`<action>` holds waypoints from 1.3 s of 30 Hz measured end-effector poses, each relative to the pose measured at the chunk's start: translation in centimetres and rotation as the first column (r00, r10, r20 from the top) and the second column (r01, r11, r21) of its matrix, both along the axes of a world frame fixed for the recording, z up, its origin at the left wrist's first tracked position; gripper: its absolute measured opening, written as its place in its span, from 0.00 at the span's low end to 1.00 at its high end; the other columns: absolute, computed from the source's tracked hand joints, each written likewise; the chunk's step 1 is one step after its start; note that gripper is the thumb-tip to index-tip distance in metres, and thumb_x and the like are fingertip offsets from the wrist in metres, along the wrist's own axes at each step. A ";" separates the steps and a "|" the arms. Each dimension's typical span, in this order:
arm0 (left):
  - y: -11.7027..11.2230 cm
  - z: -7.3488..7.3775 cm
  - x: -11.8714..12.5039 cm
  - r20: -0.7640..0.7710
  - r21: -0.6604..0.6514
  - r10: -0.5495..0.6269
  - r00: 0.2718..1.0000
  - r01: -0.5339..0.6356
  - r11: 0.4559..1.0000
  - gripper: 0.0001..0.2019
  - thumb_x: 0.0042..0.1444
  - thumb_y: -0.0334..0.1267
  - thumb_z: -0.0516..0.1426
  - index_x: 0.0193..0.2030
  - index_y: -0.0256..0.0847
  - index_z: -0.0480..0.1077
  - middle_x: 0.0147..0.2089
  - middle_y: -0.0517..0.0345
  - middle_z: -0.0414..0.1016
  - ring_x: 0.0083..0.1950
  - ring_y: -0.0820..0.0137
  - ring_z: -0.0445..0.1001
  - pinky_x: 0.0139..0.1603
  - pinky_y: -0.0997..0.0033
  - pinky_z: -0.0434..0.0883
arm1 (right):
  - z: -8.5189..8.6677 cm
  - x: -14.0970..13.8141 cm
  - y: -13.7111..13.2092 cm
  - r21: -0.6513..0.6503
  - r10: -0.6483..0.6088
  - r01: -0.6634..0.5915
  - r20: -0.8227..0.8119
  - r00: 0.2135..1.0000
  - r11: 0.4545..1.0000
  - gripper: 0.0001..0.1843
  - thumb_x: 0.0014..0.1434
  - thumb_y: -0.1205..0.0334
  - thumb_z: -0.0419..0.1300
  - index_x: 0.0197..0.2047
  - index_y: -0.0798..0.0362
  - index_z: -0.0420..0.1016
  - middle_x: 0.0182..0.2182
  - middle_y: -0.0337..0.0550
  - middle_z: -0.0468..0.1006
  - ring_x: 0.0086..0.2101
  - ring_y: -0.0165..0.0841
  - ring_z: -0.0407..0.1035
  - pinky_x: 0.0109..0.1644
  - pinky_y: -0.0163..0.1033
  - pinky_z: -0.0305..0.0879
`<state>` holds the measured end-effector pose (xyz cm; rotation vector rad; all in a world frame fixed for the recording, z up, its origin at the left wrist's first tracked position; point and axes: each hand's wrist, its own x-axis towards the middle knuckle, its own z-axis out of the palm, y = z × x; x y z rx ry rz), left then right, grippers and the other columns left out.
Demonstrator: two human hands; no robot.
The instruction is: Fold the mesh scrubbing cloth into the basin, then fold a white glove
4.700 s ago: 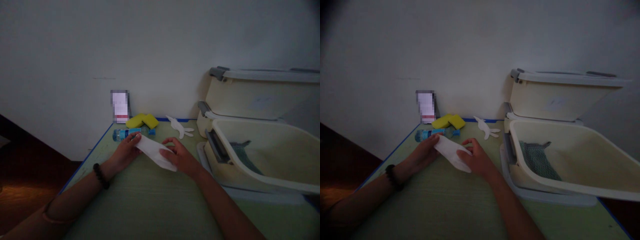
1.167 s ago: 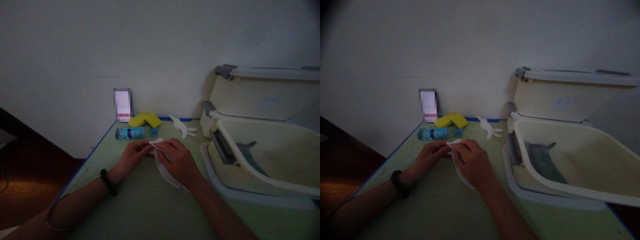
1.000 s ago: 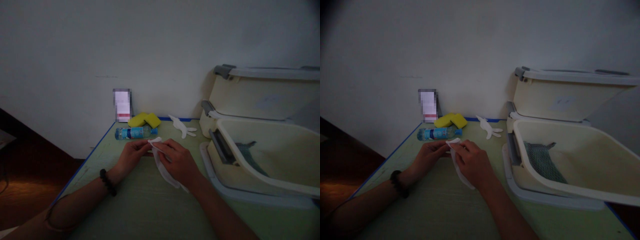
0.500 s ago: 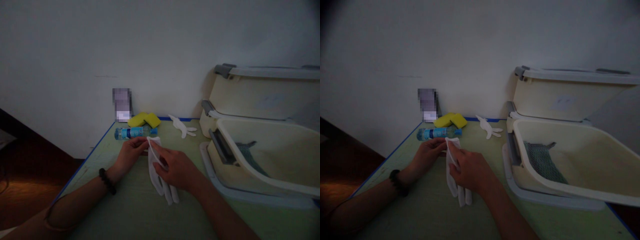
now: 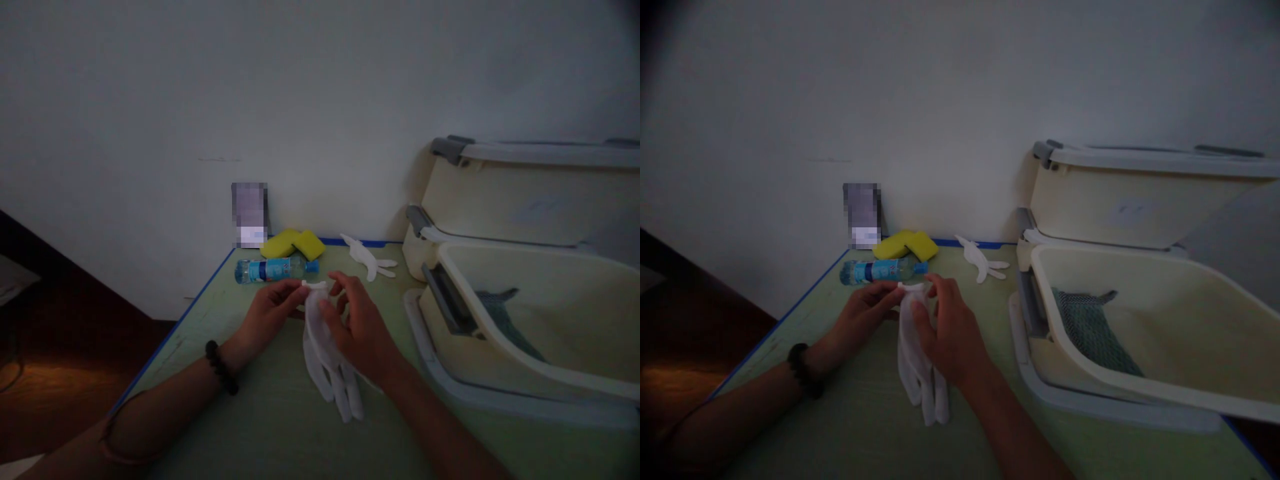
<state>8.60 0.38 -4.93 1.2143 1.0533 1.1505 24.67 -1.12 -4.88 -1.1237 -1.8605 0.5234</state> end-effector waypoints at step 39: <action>14.8 -2.0 -11.2 -0.356 0.317 0.596 0.719 -0.507 0.801 0.24 0.38 0.38 0.65 0.42 0.34 0.65 0.45 0.44 0.73 0.47 0.59 0.71 0.50 0.55 0.65 | -1.9 -1.7 0.6 -0.323 -0.012 -0.027 -0.118 0.993 0.946 0.12 0.58 0.54 0.50 0.32 0.54 0.67 0.20 0.33 0.65 0.22 0.28 0.60 0.25 0.31 0.54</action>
